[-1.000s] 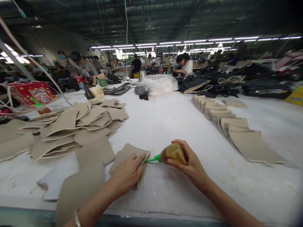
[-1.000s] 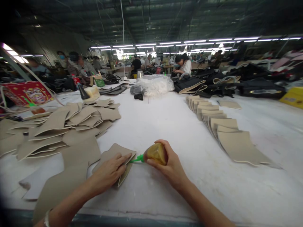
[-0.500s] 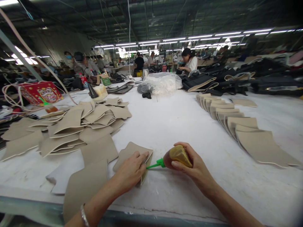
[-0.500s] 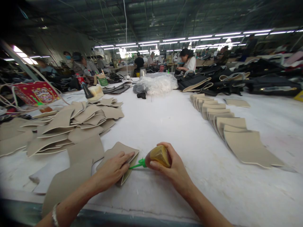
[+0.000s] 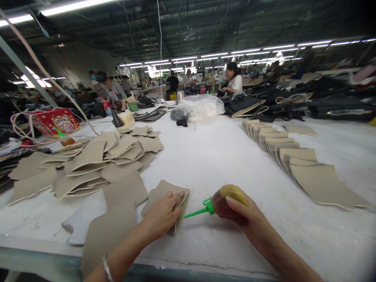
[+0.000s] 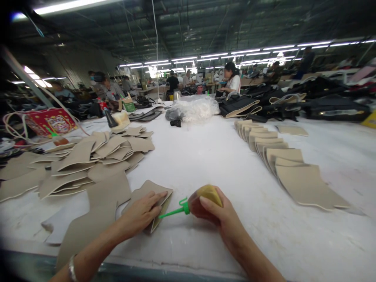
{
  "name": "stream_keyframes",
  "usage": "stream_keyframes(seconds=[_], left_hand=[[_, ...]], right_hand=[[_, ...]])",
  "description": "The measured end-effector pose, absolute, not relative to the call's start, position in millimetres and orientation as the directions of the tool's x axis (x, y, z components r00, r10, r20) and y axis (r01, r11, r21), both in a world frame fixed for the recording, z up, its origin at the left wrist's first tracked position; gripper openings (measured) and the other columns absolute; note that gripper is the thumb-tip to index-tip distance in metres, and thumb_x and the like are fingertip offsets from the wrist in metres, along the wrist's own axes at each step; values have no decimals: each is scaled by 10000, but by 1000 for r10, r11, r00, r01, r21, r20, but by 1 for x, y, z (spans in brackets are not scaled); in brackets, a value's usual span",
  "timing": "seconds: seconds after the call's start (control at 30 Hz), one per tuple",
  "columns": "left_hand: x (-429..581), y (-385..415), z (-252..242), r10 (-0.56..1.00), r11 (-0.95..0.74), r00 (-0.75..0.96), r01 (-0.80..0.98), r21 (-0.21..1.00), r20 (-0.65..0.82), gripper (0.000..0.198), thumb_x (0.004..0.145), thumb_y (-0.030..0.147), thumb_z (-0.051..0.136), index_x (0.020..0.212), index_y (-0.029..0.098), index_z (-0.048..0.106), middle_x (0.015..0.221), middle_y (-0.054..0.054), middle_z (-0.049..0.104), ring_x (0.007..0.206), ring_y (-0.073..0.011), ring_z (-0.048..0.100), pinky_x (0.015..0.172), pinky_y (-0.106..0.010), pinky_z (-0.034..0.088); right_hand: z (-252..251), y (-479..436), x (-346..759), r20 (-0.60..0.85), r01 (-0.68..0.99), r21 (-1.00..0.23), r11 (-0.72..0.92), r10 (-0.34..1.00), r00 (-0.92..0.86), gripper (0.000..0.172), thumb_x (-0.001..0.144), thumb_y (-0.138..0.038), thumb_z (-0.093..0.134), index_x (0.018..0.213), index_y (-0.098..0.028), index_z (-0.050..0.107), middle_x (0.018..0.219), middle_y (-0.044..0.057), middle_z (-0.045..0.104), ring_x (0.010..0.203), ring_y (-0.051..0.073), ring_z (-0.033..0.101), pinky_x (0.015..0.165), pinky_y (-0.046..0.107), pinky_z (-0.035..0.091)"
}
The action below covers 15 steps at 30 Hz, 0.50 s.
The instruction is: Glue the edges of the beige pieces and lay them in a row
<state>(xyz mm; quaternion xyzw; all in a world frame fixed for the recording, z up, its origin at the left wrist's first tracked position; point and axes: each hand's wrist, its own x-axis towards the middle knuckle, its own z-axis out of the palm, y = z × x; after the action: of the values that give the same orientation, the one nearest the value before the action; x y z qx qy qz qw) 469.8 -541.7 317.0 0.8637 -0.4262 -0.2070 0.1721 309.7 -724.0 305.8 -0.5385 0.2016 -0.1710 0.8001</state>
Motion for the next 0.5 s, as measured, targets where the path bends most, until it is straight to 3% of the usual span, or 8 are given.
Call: stream_keyframes(seconds=[0.1,0.2,0.3,0.4,0.5], left_hand=[[468,-540,321,-814,-560,546,-647,517,-198,479,864,293,377,1328,221,473,1027,-54,579,932,-186,565,869,-268,398],[469,-536,323,-769,-593,624,-616,519,-138,449,870,345,388,1269,188,525,1023,-60,577,888,-176,569,836,-267,415],[481,-532,322,-591,-744,807,-541,393,-9,483,860,353,386,1280,138,491,1158,-121,524,984,-220,559,876,-322,406],[502,-527,321,-512,-827,857,-478,297,-48,489,790,346,458,1226,131,508,1111,-132,570,984,-254,572,839,-347,416],[517,-529,316,-568,-781,800,-451,431,-192,348,678,373,530,943,163,611,809,-54,651,793,-234,612,719,-313,441]], right_hand=[[305,-734,296,-291,160,-754,638,-542,789,311,710,-372,731,963,-205,662,980,59,689,887,223,632,738,323,534],[307,-742,278,-428,287,-560,777,-569,702,267,703,-318,732,949,-223,693,1012,58,697,870,224,659,724,321,564],[315,-749,258,-546,387,-424,819,-572,612,244,732,-347,676,949,-238,704,1034,63,690,822,221,671,648,293,583],[328,-759,237,-615,476,-330,815,-568,547,327,758,-457,608,987,-245,704,1079,82,669,828,220,670,608,253,584],[346,-773,210,-570,576,-283,767,-618,542,405,774,-544,557,976,-227,708,1018,103,671,805,200,666,615,226,580]])
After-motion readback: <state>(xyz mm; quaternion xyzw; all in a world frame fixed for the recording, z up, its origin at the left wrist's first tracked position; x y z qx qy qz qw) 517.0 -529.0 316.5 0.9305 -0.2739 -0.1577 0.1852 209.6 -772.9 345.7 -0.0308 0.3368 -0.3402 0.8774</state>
